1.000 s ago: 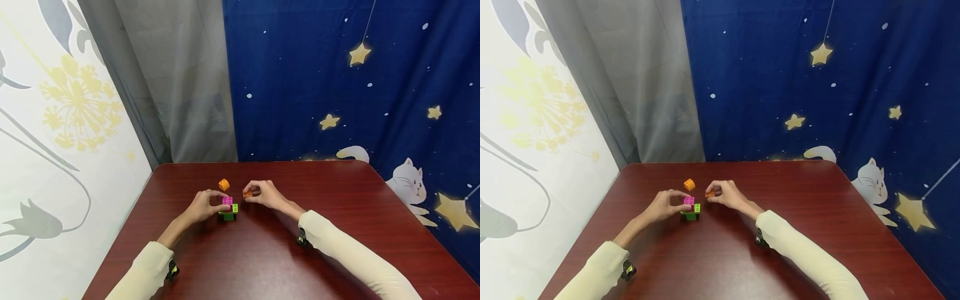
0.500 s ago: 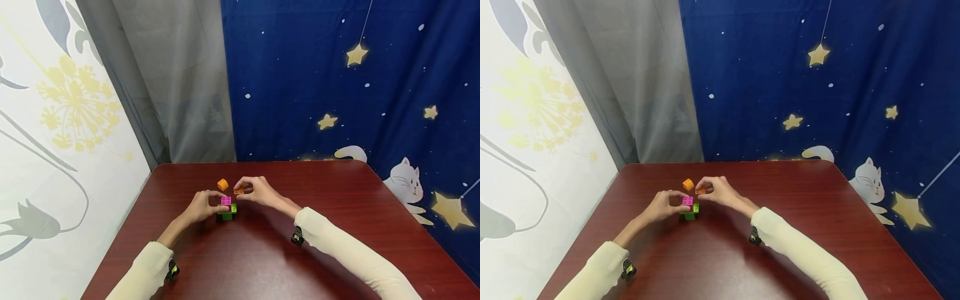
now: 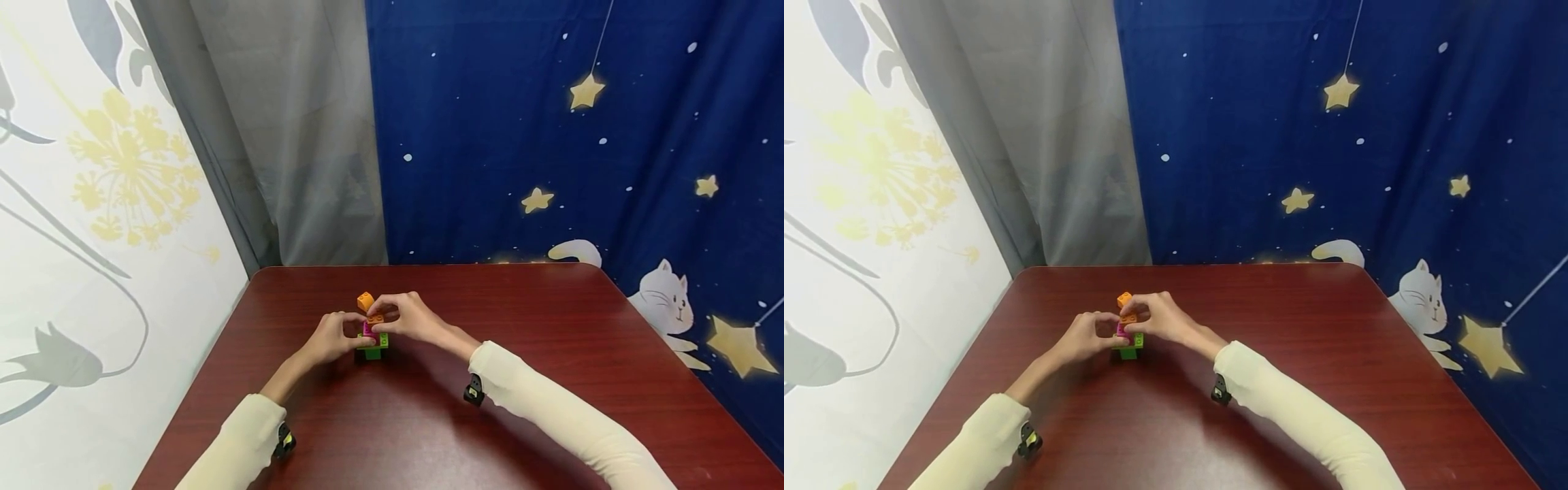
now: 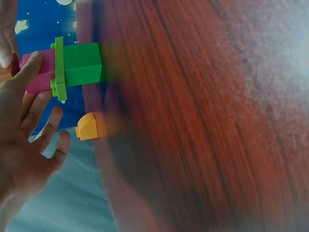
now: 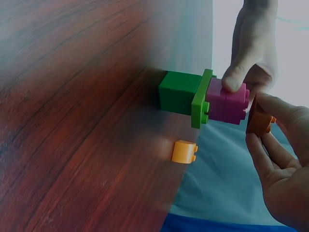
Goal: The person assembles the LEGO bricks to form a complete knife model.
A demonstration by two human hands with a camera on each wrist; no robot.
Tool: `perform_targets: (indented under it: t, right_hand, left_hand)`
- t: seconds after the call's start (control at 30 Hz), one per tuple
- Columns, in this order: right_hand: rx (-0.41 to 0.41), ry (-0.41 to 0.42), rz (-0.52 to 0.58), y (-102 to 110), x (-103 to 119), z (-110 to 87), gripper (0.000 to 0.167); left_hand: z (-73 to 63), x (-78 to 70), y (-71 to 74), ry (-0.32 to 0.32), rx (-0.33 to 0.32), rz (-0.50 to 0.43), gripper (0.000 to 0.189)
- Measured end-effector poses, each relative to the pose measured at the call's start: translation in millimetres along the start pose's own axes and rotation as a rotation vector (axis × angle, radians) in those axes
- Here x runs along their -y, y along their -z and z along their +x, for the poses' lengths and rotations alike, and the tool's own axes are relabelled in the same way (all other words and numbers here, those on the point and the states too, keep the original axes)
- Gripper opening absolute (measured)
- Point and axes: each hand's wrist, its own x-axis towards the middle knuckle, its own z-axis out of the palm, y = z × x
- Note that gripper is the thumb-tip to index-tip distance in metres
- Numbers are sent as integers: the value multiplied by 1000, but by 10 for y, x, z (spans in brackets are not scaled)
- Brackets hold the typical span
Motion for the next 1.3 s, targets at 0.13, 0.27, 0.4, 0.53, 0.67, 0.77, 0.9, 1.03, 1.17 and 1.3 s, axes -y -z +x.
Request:
perform_targets:
  t: [0.13,0.27,0.4,0.53,0.67,0.77,0.9,1.03,1.17,1.3]
  right_hand:
    - [8,5,-38,-35,7,14,25]
    - [3,9,-87,-62,17,18,23]
    - [-14,7,-98,-82,10,16,22]
    - [-17,13,-85,-110,-3,28,22]
    - [-16,25,-77,-144,-23,49,23]
    - [-21,34,-76,-162,-38,56,22]
    - [-39,64,-85,-188,-61,54,21]
    - [-60,123,-109,-192,-78,46,22]
    - [-65,152,-111,-200,-100,43,22]
    - [-53,140,-91,-213,-114,44,21]
  left_hand:
    - [2,10,-8,2,9,-2,37]
    - [0,22,-11,2,10,-10,36]
    - [5,33,-5,-2,21,-15,35]
    - [10,36,30,-1,34,-11,37]
    - [8,52,70,-20,30,15,39]
    - [10,70,88,-31,30,27,40]
    - [10,86,96,-32,36,10,40]
    - [17,74,103,-27,44,-2,39]
    - [19,71,103,-25,44,7,40]
    - [3,84,100,-27,44,16,39]
